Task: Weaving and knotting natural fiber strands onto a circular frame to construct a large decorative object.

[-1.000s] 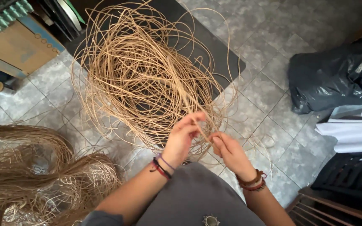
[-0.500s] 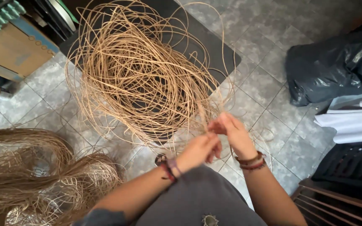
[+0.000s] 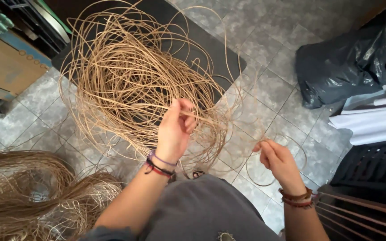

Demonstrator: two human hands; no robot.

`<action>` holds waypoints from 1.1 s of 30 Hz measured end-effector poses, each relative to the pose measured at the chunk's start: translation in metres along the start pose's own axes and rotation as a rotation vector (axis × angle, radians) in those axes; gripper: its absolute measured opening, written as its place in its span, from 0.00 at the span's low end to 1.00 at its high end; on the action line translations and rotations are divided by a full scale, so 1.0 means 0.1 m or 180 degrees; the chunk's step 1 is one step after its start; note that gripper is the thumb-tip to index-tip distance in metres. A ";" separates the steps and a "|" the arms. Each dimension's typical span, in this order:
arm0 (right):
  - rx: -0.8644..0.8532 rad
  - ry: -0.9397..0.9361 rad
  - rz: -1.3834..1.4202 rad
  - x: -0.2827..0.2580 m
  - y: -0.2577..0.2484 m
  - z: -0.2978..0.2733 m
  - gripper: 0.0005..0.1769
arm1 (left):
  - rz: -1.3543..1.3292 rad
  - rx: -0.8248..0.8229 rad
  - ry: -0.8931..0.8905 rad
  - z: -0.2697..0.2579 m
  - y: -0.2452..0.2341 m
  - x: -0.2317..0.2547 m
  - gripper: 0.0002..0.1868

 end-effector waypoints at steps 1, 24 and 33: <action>0.0014 0.0022 0.0004 -0.06 0.04 -0.01 0.21 | 0.0004 -0.0003 -0.0026 -0.06 0.06 -0.12 0.22; -0.1176 -0.0648 -0.0055 -0.48 0.04 -0.16 0.20 | 0.0655 0.0481 -0.0346 -0.24 -0.10 -0.14 0.20; -0.1260 -0.0457 0.0097 -0.49 0.31 -0.01 0.20 | 0.1207 0.0156 -0.0226 -0.43 -0.03 -0.60 0.21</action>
Point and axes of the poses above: each hand's wrist, its own z-axis towards the middle knuckle, its own y-axis out of the palm, x = y × z, the point moved 6 cm from there along z, towards the middle knuckle, and after that the axes turned 8 degrees about -y, right-handed, at the moved point
